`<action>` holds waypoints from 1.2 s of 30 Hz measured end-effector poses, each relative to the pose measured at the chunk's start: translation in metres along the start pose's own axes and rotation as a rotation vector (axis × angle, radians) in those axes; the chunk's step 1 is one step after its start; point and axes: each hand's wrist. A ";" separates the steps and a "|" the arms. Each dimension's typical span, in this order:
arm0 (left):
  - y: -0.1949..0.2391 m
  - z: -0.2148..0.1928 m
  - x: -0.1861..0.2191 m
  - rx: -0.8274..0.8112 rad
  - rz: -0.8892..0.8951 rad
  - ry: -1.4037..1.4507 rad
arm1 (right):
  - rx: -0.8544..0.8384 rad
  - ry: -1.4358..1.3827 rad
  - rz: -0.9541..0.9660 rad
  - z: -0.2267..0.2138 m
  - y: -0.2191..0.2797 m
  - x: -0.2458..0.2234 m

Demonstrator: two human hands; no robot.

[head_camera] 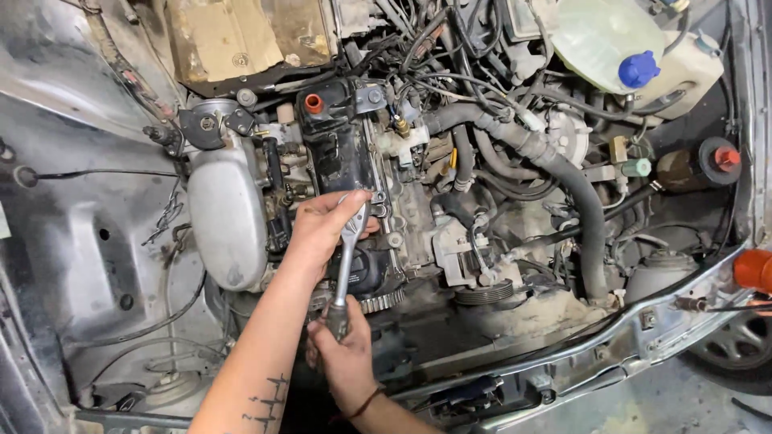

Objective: The person uses a ratchet wrench to tighten bolts on a car engine. They work on various components within the engine bay, including the valve cover and surrounding areas, repeatedly applying torque with the tool.

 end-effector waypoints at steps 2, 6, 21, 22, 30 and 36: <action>0.007 0.007 0.009 -0.045 0.022 -0.083 | -0.037 0.051 0.016 -0.018 0.007 -0.011; 0.023 0.020 0.019 -0.069 0.042 -0.284 | -0.089 0.465 0.104 -0.073 0.031 -0.070; -0.088 0.030 0.051 -0.075 0.245 0.023 | -0.306 2.041 -0.273 -0.035 -0.127 -0.335; -0.088 0.029 0.047 -0.066 0.239 0.033 | -0.319 2.048 -0.264 -0.040 -0.127 -0.335; -0.097 0.013 0.048 -0.224 0.317 0.056 | -0.319 2.088 -0.203 -0.010 -0.131 -0.366; -0.106 -0.004 0.019 -0.050 0.875 -0.522 | -0.334 2.137 -0.173 0.004 -0.122 -0.361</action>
Point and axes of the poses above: each hand's wrist, its own y-axis away from the middle knuckle, its own z-axis out of the palm, x = y × z, and after that the axes turned 11 degrees about y, right-handed
